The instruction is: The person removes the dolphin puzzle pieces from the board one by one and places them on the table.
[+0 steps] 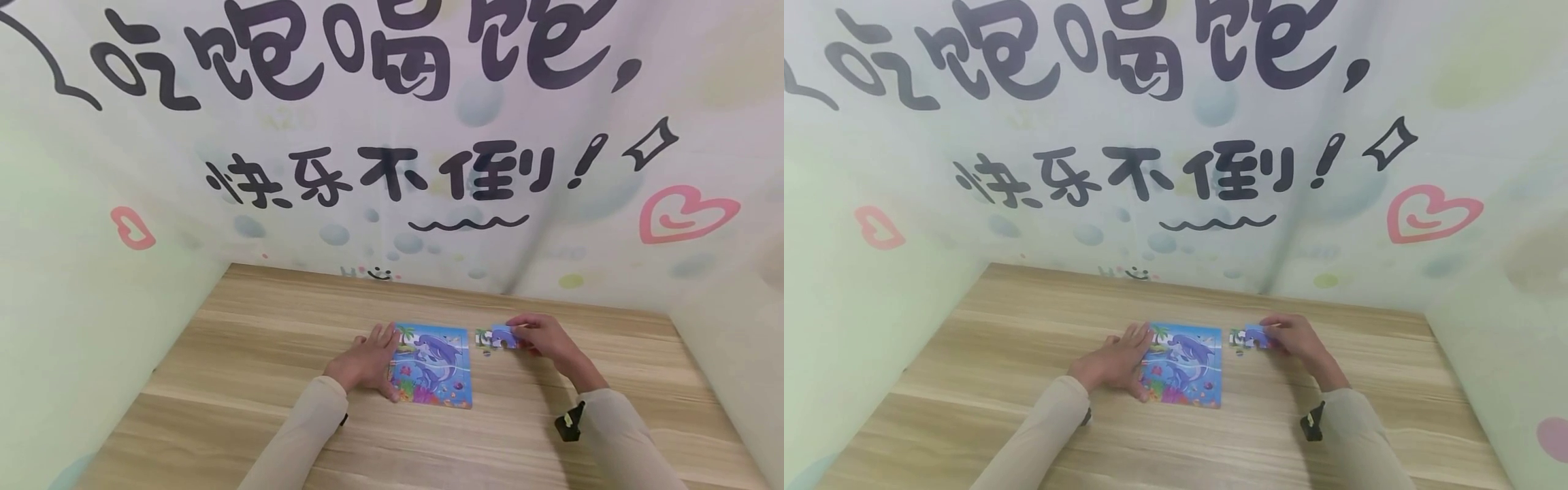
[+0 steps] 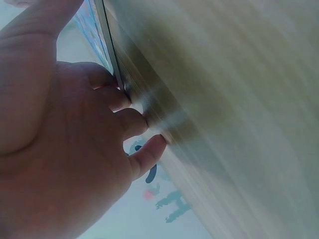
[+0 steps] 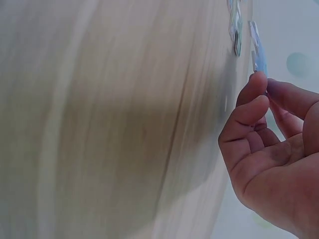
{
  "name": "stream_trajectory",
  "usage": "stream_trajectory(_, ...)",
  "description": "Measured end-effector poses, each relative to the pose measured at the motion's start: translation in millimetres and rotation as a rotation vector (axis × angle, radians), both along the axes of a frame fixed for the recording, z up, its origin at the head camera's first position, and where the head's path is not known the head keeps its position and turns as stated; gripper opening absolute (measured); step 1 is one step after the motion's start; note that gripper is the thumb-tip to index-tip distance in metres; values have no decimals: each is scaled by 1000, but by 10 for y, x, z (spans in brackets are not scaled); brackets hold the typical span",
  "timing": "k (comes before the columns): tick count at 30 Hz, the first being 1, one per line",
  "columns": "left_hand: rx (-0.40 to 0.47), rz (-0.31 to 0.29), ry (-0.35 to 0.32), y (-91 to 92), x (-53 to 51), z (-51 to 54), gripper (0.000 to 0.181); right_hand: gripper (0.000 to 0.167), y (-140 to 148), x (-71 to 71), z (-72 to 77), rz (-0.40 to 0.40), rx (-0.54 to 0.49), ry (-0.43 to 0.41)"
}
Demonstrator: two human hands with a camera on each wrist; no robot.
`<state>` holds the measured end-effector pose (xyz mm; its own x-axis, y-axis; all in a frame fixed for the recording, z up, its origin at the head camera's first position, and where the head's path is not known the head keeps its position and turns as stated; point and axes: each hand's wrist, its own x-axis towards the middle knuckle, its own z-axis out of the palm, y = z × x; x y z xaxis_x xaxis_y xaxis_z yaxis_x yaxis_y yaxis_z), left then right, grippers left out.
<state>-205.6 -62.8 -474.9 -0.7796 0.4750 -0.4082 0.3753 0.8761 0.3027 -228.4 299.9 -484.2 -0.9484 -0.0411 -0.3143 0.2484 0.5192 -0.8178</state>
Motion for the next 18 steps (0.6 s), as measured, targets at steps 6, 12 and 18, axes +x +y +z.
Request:
stream_trajectory(6, -7, 0, -10, 2, -21, -15, 121, 31, 116, 36, 20, -6, 8, -13)
stream_trajectory(12, -11, -1, -13, 0, -23, -18, 122, 31, 212, 59, 3, -12, 29, -23)
stream_trajectory(18, -13, -3, -6, 0, -13, -22, 121, 27, 230, 67, -39, -18, 76, -8)
